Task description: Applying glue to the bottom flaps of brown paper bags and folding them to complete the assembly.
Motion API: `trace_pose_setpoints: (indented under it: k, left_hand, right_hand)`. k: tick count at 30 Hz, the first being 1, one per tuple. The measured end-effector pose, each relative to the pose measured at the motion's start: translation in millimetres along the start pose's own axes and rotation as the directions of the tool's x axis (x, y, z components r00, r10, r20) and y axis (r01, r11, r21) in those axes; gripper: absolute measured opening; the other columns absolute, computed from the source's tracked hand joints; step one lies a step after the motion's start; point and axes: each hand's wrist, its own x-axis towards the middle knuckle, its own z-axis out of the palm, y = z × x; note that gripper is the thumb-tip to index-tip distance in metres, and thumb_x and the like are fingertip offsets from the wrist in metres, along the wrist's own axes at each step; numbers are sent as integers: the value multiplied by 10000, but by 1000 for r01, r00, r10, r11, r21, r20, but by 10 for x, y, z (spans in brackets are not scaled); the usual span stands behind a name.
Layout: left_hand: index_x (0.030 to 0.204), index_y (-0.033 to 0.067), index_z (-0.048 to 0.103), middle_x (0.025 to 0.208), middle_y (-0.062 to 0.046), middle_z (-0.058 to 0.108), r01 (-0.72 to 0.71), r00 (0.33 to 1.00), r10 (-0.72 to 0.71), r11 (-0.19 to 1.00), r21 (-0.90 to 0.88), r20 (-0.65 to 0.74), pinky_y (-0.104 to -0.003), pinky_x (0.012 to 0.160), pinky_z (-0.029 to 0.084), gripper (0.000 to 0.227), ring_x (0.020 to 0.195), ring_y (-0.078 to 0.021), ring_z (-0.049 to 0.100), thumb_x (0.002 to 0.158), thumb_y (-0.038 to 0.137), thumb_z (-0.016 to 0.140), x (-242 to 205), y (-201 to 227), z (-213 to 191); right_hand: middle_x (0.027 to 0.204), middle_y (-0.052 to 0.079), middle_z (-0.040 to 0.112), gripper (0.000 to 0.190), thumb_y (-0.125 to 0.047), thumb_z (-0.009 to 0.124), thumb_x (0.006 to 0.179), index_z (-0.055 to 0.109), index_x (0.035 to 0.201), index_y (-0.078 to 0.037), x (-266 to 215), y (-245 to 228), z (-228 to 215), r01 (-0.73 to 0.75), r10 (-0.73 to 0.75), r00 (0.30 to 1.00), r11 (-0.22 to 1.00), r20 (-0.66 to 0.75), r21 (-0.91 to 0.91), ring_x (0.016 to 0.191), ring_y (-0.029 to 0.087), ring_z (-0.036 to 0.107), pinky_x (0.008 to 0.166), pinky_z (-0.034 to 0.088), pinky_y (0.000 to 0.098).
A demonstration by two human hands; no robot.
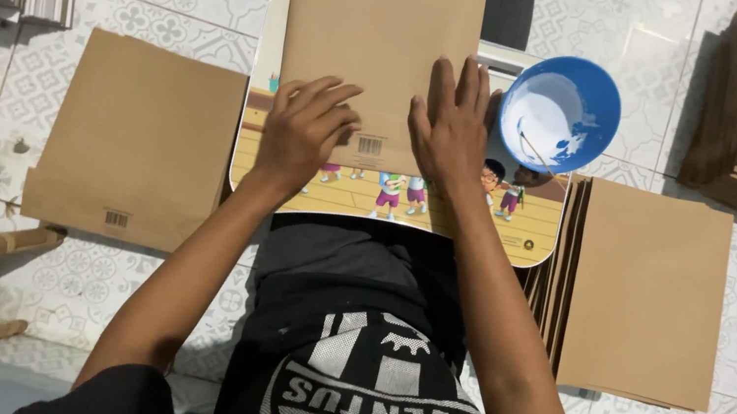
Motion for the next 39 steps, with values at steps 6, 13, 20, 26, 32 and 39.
trace_pose_setpoints:
  k: [6,13,20,26,32,39]
  left_hand:
    - [936,263,662,954,130,678,134,988,-127,988,-74,91,-353,939,432,212,1031,-138,644,848,368,824,116,-160,339]
    - [983,238,683,861,92,705,221,968,-208,972,-83,142,-341,832,501,149,914,-151,678,914,320,786,231,-121,378]
    - [1050,239,684,892,79,692,243,965,-239,970,-25,108,-337,832,491,111,941,-173,656,954,195,718,241,-62,528]
    - [982,188,635,907,12,622,223,974,-222,975,-5,41,-406,800,488,234,945,-263,606,832,168,814,168,-170,687]
    - [917,90,606,921,-23,615,206,978,-206,977,-54,17,-366,820,419,111,863,-222,531,903,98,716,246,3,447]
    - [1030,192,676,1015,17,553,21,999,-9,913,407,-30,-350,760,393,139,869,-190,481,944,252,768,243,-110,272]
  right_hand:
    - [1613,214,329,569,-460,508,1081,415,1582,-206,-82,-34,-68,-1,1,1000,1000,-18,18,1521,463,237,1027,512,657]
    - [1564,233,376,679,-281,720,969,424,1576,-215,-33,-182,-3,39,-50,993,994,-109,-104,1477,500,296,1124,373,686]
    - [1414,237,485,595,-114,656,967,458,1528,-135,96,-564,224,191,-113,958,936,-264,296,1376,481,460,1135,403,587]
    - [1498,158,441,565,-214,545,994,434,1548,-215,16,-592,365,106,-91,985,989,-146,104,1464,405,378,1173,360,575]
    - [1521,265,384,579,-115,590,947,424,1501,-90,-20,-680,181,122,-104,982,987,-158,105,1438,485,371,1198,325,567]
    - [1554,192,345,620,-86,637,976,367,1528,-166,-2,-284,92,95,-100,987,995,-123,-41,1484,432,332,1268,350,576]
